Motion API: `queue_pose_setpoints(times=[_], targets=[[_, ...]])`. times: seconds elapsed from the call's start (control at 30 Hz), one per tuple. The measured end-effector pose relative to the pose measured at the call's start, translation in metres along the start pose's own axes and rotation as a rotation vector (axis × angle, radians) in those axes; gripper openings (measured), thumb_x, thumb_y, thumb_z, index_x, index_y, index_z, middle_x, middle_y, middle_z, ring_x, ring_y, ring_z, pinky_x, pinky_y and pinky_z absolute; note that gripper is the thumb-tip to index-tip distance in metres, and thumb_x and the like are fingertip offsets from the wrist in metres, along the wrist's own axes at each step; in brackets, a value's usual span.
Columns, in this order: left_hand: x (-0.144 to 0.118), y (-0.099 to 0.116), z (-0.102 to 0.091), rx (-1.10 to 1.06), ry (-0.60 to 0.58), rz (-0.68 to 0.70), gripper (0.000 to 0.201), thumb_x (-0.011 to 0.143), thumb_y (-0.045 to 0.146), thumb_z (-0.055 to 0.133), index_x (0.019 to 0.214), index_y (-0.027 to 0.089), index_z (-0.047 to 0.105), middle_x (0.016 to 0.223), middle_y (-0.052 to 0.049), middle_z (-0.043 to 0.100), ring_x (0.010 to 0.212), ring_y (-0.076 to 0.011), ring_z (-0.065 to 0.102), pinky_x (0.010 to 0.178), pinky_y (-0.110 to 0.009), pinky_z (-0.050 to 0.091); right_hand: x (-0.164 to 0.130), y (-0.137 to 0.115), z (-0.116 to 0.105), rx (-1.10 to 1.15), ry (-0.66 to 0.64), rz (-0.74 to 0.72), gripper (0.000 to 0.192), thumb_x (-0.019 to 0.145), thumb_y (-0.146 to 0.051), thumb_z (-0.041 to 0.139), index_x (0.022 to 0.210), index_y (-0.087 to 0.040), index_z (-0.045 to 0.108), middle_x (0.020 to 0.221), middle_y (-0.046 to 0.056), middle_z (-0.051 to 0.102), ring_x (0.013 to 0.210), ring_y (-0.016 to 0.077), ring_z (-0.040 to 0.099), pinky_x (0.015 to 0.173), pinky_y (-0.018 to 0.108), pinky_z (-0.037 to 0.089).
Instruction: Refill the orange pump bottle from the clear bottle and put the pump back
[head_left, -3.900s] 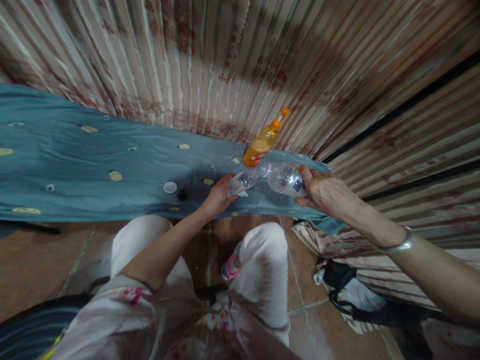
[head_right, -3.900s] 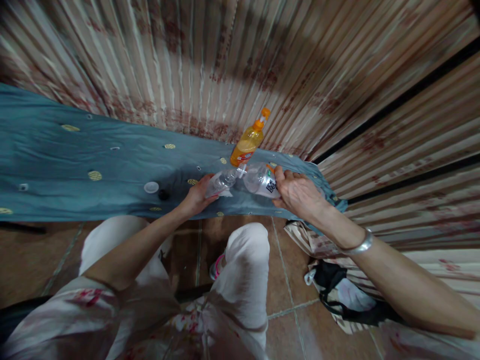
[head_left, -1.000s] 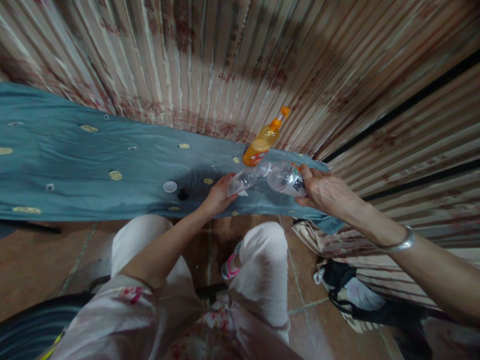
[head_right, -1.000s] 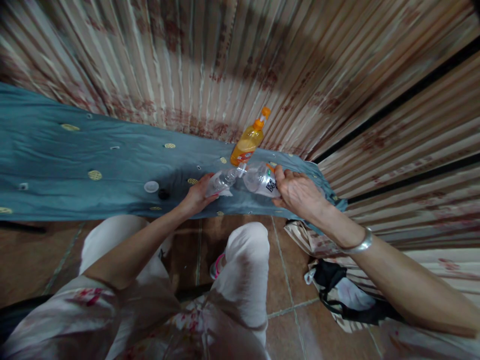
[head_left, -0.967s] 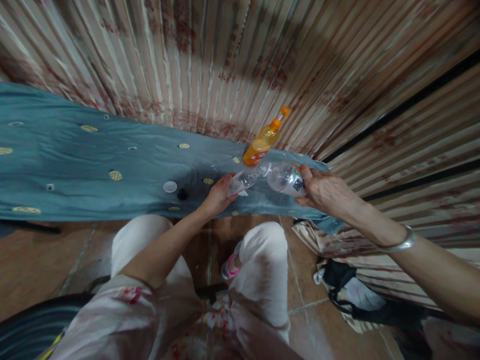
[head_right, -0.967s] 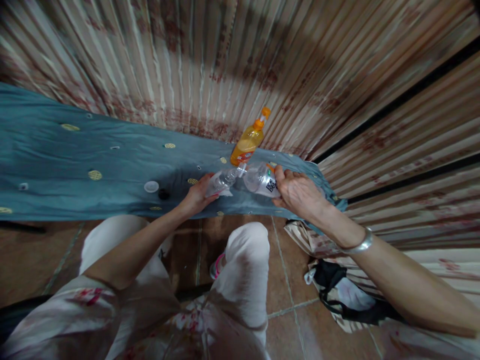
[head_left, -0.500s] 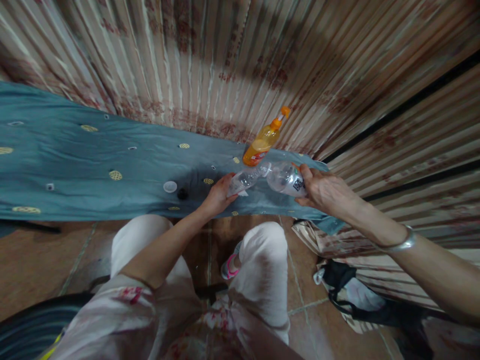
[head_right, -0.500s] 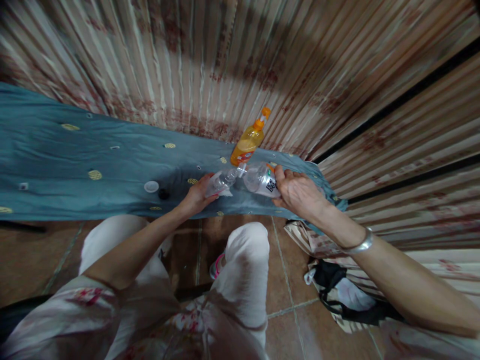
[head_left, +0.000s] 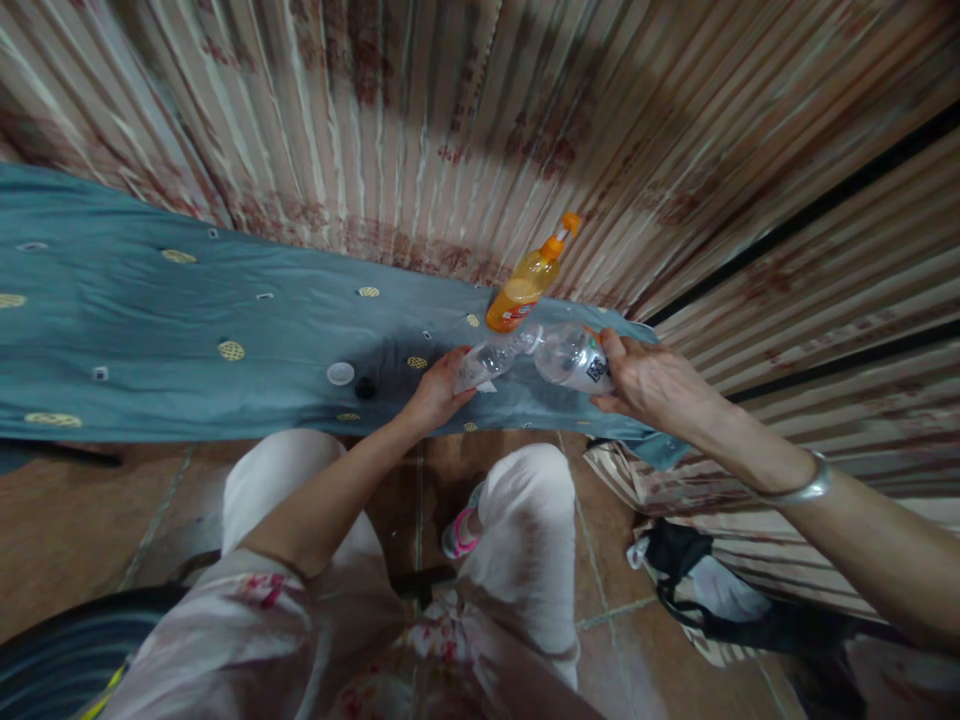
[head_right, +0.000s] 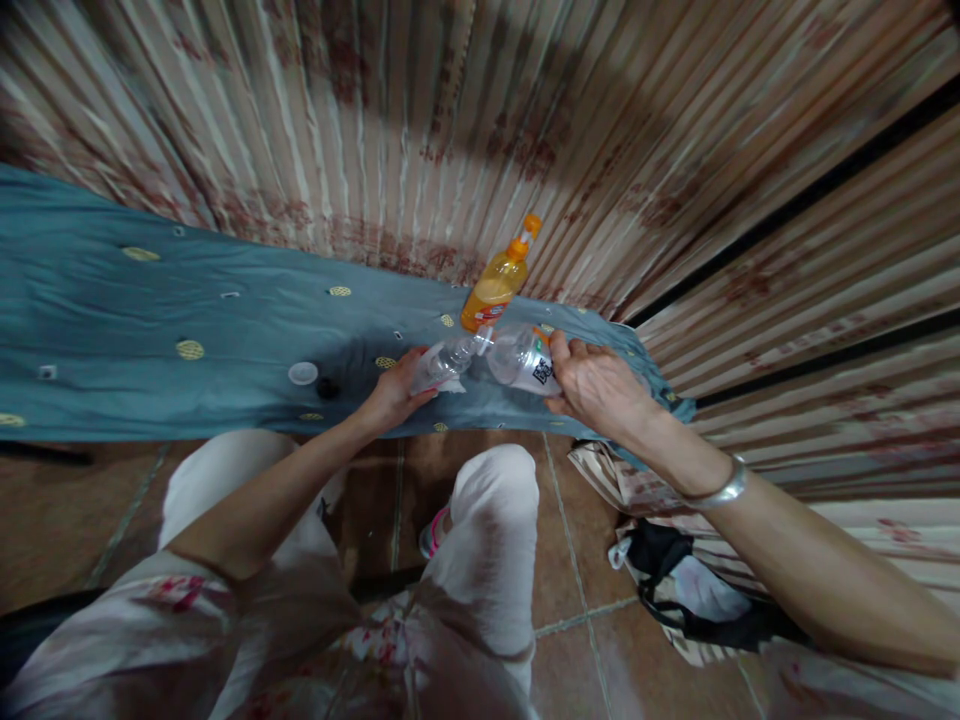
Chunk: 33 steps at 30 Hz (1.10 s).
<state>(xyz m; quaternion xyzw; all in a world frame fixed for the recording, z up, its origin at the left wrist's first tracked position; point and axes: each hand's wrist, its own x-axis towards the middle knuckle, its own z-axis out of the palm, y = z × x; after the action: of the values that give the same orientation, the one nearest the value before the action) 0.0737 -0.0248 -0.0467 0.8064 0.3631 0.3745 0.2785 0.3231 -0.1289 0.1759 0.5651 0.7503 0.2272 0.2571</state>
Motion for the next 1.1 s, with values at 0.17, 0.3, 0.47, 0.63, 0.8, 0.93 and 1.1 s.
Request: queue_pose_setpoints(times=[0.17,0.3,0.47,0.63,0.8,0.93,1.1], targets=[[-0.0009,0.0002,0.0,-0.007,0.014,0.008,0.066,0.084,0.021,0.073,0.144,0.02,0.045,0.136,-0.014,0.067,0.123,-0.0285,0.067,0.109,-0.044,0.055,-0.0001,0.0016,0.0029,-0.001,0.028,-0.019,0.068,0.091,-0.045,0.069,0.136,0.0,0.046,0.1,0.02,0.072,0.088,0.0328,0.07,0.071,0.035,0.046],[-0.0009,0.0013,-0.0008,-0.023,0.015,0.016,0.064,0.084,0.021,0.072,0.143,0.019,0.046,0.139,-0.014,0.065,0.127,-0.0287,0.066,0.11,-0.044,0.054,0.0002,0.0011,0.0035,-0.008,0.03,-0.004,0.068,0.089,-0.045,0.071,0.134,0.0,0.047,0.1,0.02,0.072,0.088,0.033,0.07,0.071,0.035,0.046],[-0.0002,0.0015,-0.0002,-0.023,0.002,0.001,0.065,0.084,0.021,0.072,0.143,0.017,0.045,0.137,-0.016,0.066,0.126,-0.029,0.067,0.11,-0.044,0.054,0.0005,0.0011,0.0047,-0.016,0.029,-0.012,0.071,0.088,-0.045,0.072,0.135,0.001,0.046,0.102,0.02,0.072,0.091,0.0334,0.07,0.074,0.035,0.047],[-0.0008,0.0,0.0002,-0.016,0.016,0.013,0.065,0.084,0.02,0.072,0.144,0.019,0.045,0.14,-0.015,0.065,0.127,-0.0289,0.066,0.111,-0.045,0.054,0.0007,0.0023,0.005,-0.013,0.033,-0.013,0.068,0.09,-0.046,0.069,0.135,-0.001,0.047,0.099,0.019,0.072,0.084,0.0309,0.069,0.07,0.035,0.044],[-0.0012,-0.0008,0.0001,-0.012,0.007,0.023,0.066,0.084,0.021,0.071,0.145,0.018,0.044,0.141,-0.016,0.064,0.13,-0.0295,0.065,0.112,-0.045,0.053,0.0005,0.0016,0.0038,-0.01,0.018,-0.001,0.07,0.089,-0.048,0.07,0.135,0.0,0.047,0.1,0.02,0.072,0.086,0.0319,0.07,0.071,0.035,0.046],[-0.0005,-0.0013,0.0016,-0.004,0.016,0.019,0.065,0.084,0.02,0.071,0.144,0.02,0.045,0.137,-0.014,0.066,0.125,-0.029,0.067,0.11,-0.045,0.054,0.0004,0.0019,0.005,-0.01,0.03,-0.002,0.069,0.09,-0.047,0.069,0.136,-0.002,0.046,0.099,0.019,0.072,0.086,0.032,0.07,0.071,0.035,0.046],[-0.0004,-0.0006,0.0019,-0.01,0.022,0.011,0.067,0.084,0.021,0.073,0.144,0.02,0.044,0.137,-0.013,0.066,0.122,-0.0281,0.068,0.108,-0.044,0.055,0.0009,0.0029,0.0051,0.006,0.009,-0.007,0.069,0.091,-0.046,0.069,0.138,-0.001,0.045,0.101,0.02,0.072,0.088,0.0328,0.07,0.072,0.036,0.047]])
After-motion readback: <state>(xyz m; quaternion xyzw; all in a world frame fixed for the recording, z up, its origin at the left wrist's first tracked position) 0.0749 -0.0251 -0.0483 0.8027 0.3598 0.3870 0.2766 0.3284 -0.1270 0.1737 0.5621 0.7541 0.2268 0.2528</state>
